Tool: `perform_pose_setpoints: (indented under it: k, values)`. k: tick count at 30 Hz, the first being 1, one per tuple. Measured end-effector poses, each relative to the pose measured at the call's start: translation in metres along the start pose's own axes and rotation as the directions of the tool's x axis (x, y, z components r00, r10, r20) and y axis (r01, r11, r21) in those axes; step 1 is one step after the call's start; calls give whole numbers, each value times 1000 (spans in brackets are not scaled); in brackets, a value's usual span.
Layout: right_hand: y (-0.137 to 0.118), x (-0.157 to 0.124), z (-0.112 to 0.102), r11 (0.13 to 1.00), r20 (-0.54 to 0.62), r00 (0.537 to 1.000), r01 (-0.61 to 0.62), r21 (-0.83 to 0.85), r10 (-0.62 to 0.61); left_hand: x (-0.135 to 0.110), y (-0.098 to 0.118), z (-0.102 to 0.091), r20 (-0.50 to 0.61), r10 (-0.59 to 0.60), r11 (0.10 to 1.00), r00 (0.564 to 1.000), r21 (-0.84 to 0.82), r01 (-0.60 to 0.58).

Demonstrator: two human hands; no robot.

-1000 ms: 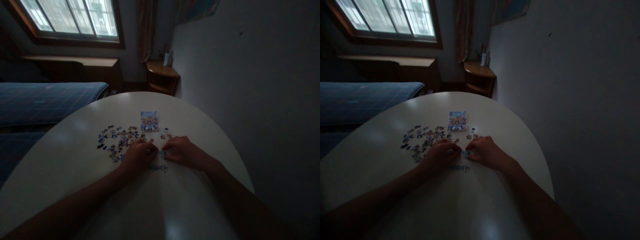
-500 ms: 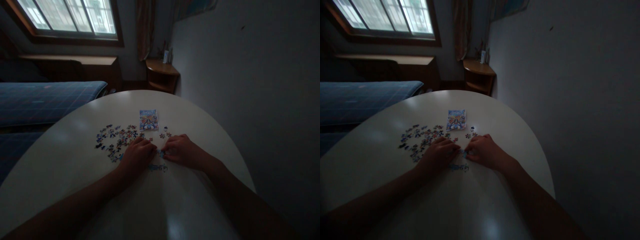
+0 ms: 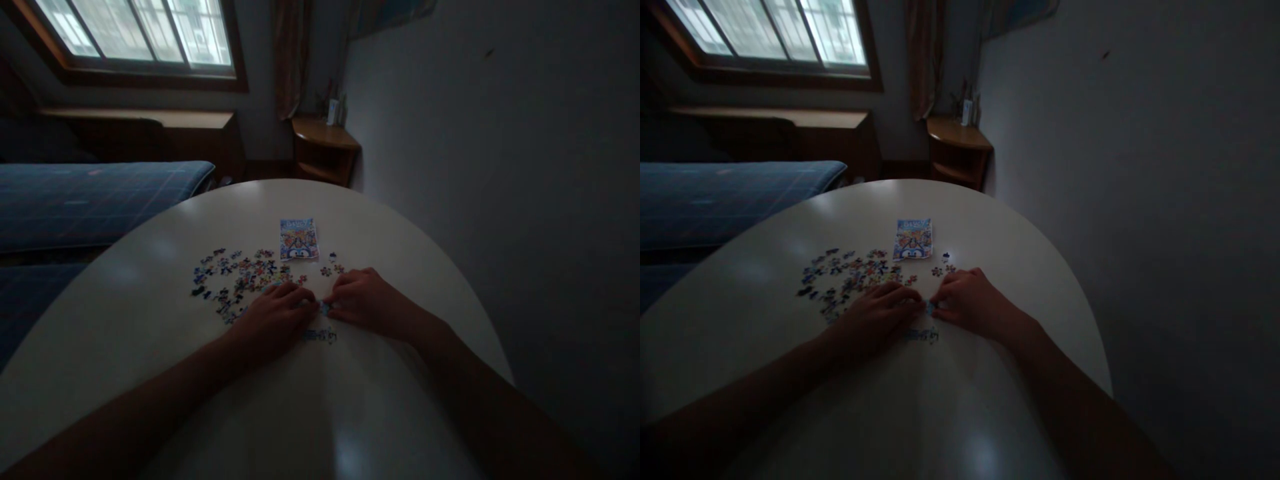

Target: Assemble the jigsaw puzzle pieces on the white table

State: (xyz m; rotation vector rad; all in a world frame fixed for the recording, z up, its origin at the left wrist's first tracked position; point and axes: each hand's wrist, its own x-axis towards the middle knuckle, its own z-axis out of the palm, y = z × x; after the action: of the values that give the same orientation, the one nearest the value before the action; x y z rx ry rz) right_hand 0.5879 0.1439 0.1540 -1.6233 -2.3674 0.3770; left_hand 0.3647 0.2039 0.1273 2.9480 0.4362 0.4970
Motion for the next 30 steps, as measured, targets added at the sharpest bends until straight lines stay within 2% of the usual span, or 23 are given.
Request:
perform_pose_setpoints:
  k: [4,7,12,14,20,24,27,30]
  values:
    - [0,-2,-1,995,-13,996,85,-44,-85,1,-4,-5,62,49,999,997,-13,-48]
    - [-2,-2,-1,986,-10,992,126,-108,-128,-1,-6,-4,66,51,999,997,-3,-51]
    - [-2,-2,-1,983,-6,991,133,-124,-135,-8,-17,-1,-142,-56,998,988,-12,54]
    - [-1,-2,-1,985,-3,990,137,-103,-138,-11,-23,-1,-179,-76,997,981,-31,72]
    - [1,-1,-2,992,0,992,126,-17,-126,-14,-32,-1,-74,-67,996,995,-65,63]
    - [12,-4,-8,997,-70,995,79,26,-77,-13,-32,0,-99,-67,995,993,-78,60]
    - [26,-7,-14,1000,-155,988,-3,21,6,-11,-30,1,-126,-2,995,992,-95,-10]
    - [34,-7,-17,997,-177,981,-69,42,75,-10,-28,2,-102,77,991,992,-105,-87]
